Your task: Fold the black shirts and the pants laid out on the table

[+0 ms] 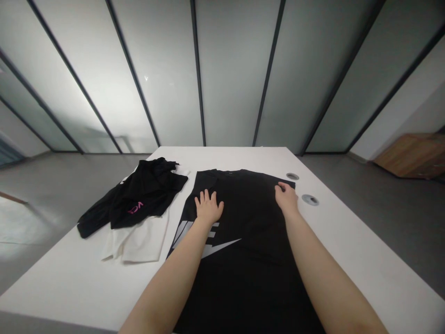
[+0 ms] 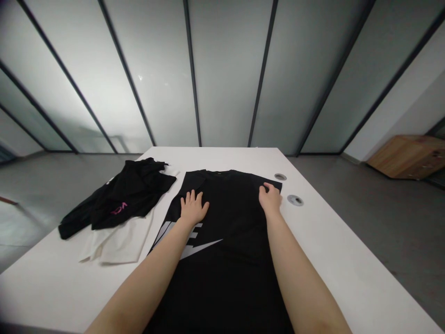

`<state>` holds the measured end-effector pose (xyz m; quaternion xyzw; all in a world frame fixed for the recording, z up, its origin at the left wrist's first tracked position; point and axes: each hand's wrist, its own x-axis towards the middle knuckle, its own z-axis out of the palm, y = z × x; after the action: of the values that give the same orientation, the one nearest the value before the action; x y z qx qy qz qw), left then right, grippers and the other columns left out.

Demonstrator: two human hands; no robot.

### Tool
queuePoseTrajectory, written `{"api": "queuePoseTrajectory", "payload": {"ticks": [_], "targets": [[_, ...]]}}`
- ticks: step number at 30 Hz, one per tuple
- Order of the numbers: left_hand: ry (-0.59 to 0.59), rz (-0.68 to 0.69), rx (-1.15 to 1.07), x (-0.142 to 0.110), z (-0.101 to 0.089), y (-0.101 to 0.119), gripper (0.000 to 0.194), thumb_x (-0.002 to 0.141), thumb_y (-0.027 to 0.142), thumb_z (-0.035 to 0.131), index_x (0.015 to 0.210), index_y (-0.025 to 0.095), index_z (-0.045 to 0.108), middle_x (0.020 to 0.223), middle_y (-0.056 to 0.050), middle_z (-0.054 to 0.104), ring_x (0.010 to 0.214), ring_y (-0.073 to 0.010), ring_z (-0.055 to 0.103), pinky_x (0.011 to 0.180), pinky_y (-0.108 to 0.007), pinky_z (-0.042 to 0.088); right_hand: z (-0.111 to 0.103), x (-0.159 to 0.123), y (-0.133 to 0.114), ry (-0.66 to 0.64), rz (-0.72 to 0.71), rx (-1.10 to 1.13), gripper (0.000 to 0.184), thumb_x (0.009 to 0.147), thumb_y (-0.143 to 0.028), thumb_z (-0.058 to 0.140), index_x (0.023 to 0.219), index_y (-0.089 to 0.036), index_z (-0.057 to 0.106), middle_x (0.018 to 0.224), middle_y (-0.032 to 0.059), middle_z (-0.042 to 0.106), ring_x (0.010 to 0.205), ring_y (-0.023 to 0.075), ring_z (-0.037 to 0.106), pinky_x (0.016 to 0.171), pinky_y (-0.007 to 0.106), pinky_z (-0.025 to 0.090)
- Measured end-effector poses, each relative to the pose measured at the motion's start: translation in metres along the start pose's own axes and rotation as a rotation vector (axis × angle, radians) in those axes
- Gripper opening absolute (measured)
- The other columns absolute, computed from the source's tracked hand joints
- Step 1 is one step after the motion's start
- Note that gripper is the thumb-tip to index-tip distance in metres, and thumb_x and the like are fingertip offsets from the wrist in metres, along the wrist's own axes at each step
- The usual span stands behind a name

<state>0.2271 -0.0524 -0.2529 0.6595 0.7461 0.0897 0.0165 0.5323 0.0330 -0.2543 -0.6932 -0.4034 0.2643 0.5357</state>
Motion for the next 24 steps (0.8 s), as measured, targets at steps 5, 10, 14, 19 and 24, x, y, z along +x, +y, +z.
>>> {"api": "queuePoseTrajectory", "payload": {"ticks": [5,10,14,19,24], "targets": [[0.002,-0.006,-0.003,0.0,0.001,-0.001,0.069,0.103,0.055,0.045,0.162,0.02,0.044,0.173,-0.02,0.033,0.16,-0.0429,0.026,0.126,-0.064,0.025,-0.02,0.008,0.019,0.145,0.077,-0.618,0.057,0.08,-0.046,0.074,0.128,-0.015,0.07,0.159,0.0305,0.043,0.153,0.054,0.024,0.118,0.075,0.018],[0.001,0.002,-0.001,0.001,0.002,-0.002,0.068,0.103,0.056,0.044,0.161,0.02,0.046,0.172,-0.02,0.033,0.16,-0.0434,0.027,0.126,-0.065,0.024,-0.022,0.009,0.024,0.144,-0.055,-0.585,0.032,0.08,-0.037,0.073,0.107,-0.019,0.075,0.14,0.0242,0.058,0.145,0.0499,0.037,0.117,0.072,0.024],[-0.001,0.01,0.0,0.001,0.0,-0.002,0.067,0.104,0.055,0.044,0.161,0.019,0.047,0.172,-0.022,0.033,0.16,-0.0432,0.027,0.126,-0.065,0.024,-0.015,0.013,0.015,0.025,-0.049,-0.025,0.019,0.073,-0.022,0.071,0.092,-0.022,0.068,0.111,0.0109,0.067,0.128,0.0348,0.054,0.118,0.058,0.037],[0.01,0.01,0.008,0.0,0.0,0.0,0.067,0.104,0.054,0.045,0.16,0.019,0.048,0.171,-0.022,0.035,0.159,-0.043,0.03,0.126,-0.064,0.025,-0.011,0.027,0.012,-0.002,0.199,0.4,0.02,0.083,-0.026,0.061,0.102,-0.027,0.055,0.091,0.0001,0.061,0.094,0.0208,0.067,0.093,0.043,0.06],[0.017,0.008,0.006,0.0,0.002,0.0,0.067,0.104,0.054,0.046,0.16,0.019,0.048,0.171,-0.023,0.035,0.159,-0.0428,0.03,0.125,-0.065,0.025,-0.029,0.037,0.014,-0.023,0.395,0.628,0.014,0.093,-0.03,0.048,0.107,-0.03,0.05,0.104,0.0027,0.061,0.105,0.0216,0.067,0.092,0.057,0.062]]}}
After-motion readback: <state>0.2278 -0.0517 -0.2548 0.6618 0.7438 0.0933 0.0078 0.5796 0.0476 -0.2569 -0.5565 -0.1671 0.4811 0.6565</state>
